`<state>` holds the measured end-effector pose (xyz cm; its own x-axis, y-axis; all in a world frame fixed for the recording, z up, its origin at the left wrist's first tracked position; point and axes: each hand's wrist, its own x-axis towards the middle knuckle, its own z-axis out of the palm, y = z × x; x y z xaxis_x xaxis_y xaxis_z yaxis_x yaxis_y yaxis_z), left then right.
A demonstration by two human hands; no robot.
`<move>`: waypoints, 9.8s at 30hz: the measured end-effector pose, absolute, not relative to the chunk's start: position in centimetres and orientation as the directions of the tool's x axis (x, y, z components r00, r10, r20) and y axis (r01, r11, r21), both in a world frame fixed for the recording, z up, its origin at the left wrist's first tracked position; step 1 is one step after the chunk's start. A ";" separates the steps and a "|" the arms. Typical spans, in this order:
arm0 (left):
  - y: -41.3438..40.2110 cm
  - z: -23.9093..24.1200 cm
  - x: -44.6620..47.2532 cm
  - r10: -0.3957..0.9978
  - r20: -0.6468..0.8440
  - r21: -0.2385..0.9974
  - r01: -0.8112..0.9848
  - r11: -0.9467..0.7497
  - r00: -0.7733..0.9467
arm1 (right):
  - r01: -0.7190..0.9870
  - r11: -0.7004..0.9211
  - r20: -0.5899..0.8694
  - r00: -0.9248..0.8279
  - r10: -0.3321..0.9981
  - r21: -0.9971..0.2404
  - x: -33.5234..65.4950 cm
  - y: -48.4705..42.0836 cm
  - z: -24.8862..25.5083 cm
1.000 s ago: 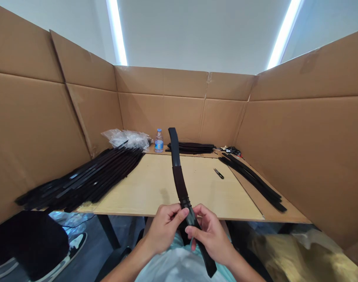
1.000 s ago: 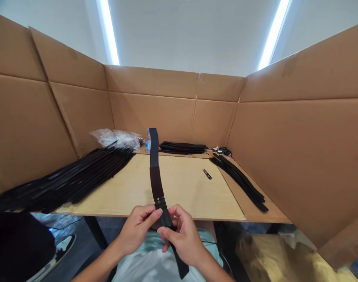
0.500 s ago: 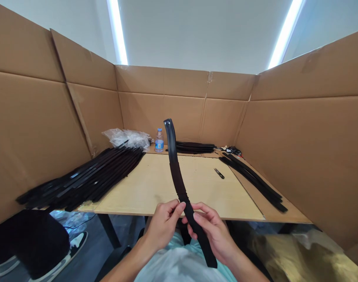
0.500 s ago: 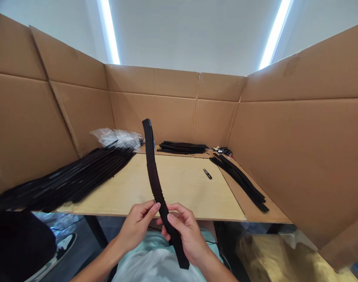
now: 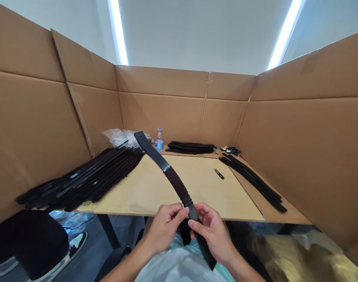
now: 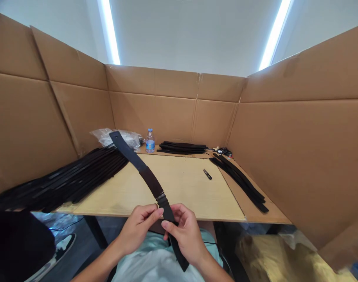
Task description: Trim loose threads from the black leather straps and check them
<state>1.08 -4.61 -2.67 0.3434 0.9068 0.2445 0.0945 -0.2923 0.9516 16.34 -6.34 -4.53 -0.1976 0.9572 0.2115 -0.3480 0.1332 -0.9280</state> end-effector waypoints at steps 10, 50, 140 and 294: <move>-4.8 -2.6 1.2 0.894 0.215 0.975 -0.036 -0.218 0.393 | -0.438 0.107 0.197 -0.165 0.966 -0.892 16.5 -6.6 -4.4; -4.6 -2.6 1.1 0.882 0.226 0.968 0.008 -0.251 0.413 | -0.377 0.086 0.174 -0.208 0.962 -0.922 16.1 -6.8 -4.3; -4.7 -2.3 0.7 0.874 0.321 0.892 0.194 -0.409 0.364 | -0.398 0.182 0.275 -0.191 0.942 -0.899 16.8 -7.2 -4.0; -4.9 -3.2 1.5 0.868 0.262 0.965 -0.085 -0.249 0.422 | -0.325 0.158 0.253 -0.273 0.928 -0.932 16.6 -6.9 -3.5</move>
